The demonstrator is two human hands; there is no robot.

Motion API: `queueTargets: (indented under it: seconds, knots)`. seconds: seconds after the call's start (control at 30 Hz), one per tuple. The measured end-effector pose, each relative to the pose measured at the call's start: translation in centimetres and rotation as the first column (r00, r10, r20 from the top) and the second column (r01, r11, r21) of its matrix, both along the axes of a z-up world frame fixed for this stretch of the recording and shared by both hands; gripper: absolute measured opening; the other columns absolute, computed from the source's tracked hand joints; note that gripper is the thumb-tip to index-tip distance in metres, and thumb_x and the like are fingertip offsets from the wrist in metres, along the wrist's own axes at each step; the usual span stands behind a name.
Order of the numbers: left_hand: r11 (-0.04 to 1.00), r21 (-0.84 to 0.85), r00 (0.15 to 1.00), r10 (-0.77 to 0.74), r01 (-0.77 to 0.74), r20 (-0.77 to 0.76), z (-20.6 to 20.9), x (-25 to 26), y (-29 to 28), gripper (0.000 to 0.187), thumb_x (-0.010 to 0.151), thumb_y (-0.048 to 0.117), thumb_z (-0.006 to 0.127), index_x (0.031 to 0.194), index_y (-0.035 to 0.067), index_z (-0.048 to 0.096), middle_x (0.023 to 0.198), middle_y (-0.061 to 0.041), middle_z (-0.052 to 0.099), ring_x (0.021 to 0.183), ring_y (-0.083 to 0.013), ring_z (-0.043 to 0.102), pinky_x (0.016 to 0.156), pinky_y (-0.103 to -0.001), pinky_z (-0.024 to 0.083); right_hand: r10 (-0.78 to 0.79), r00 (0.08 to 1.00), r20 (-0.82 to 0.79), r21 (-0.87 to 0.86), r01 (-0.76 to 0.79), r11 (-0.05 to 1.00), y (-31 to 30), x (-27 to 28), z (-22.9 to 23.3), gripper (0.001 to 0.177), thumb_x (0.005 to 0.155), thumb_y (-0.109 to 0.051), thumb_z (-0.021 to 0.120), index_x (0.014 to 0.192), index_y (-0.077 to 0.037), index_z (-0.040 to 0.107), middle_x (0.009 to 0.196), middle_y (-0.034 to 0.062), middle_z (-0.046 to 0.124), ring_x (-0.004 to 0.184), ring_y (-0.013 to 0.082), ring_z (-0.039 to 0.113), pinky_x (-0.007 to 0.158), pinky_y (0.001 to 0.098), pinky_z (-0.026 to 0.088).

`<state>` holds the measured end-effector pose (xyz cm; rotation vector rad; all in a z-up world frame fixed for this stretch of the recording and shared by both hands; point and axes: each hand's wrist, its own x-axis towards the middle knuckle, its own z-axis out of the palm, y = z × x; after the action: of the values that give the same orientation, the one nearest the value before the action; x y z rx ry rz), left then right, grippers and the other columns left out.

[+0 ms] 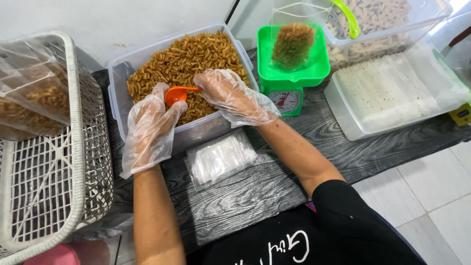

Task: Manually portioning small snacks from a large container into individual plastic bags using a spoon.

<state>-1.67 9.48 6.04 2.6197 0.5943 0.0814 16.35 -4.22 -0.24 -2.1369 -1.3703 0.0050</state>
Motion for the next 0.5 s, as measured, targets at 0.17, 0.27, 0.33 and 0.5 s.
queueTargets:
  seconds: [0.17,0.27,0.33,0.5]
  knots:
    - [0.998,-0.053,1.000,0.019,-0.018,0.017,0.2,0.0,0.1,0.066,0.097,0.055,0.056,0.149,0.015,0.046,0.129,-0.031,0.061,0.124,-0.0531,0.057,0.102,-0.063,0.045,0.084,0.996,0.030,-0.024,-0.084,0.996,1.2,1.1,-1.2,0.013,0.085,-0.024,0.070,0.095,-0.015,0.070,0.089,0.0106,0.070,0.092,0.0363,0.072,0.082,0.0492,0.060]
    - [0.999,0.024,0.999,0.031,-0.031,-0.008,-0.6,0.2,1.0,0.063,0.096,0.061,0.054,0.144,0.020,0.048,0.124,-0.026,0.064,0.122,-0.0487,0.060,0.100,-0.060,0.048,0.083,0.994,0.076,-0.049,-0.080,0.996,0.2,0.4,0.0,0.013,0.087,-0.024,0.068,0.098,-0.017,0.071,0.090,0.0113,0.070,0.093,0.0376,0.071,0.083,0.0502,0.059]
    - [0.998,0.032,0.999,0.048,-0.048,-0.003,-1.3,0.4,1.5,0.062,0.096,0.062,0.054,0.144,0.023,0.048,0.124,-0.024,0.065,0.122,-0.0462,0.061,0.100,-0.058,0.049,0.032,0.999,0.011,-0.092,-0.031,0.995,-1.0,-0.8,2.4,0.015,0.085,-0.029,0.068,0.095,-0.018,0.071,0.091,0.0114,0.071,0.094,0.0376,0.070,0.083,0.0503,0.058]
    - [0.998,-0.009,0.997,0.070,-0.070,0.033,0.2,0.0,0.2,0.061,0.097,0.058,0.054,0.146,0.022,0.048,0.128,-0.025,0.064,0.123,-0.0473,0.060,0.100,-0.059,0.049,-0.005,1.000,-0.016,-0.163,0.002,0.987,-3.2,-0.5,3.1,0.017,0.084,-0.033,0.069,0.093,-0.019,0.072,0.092,0.0103,0.072,0.096,0.0364,0.070,0.084,0.0495,0.058]
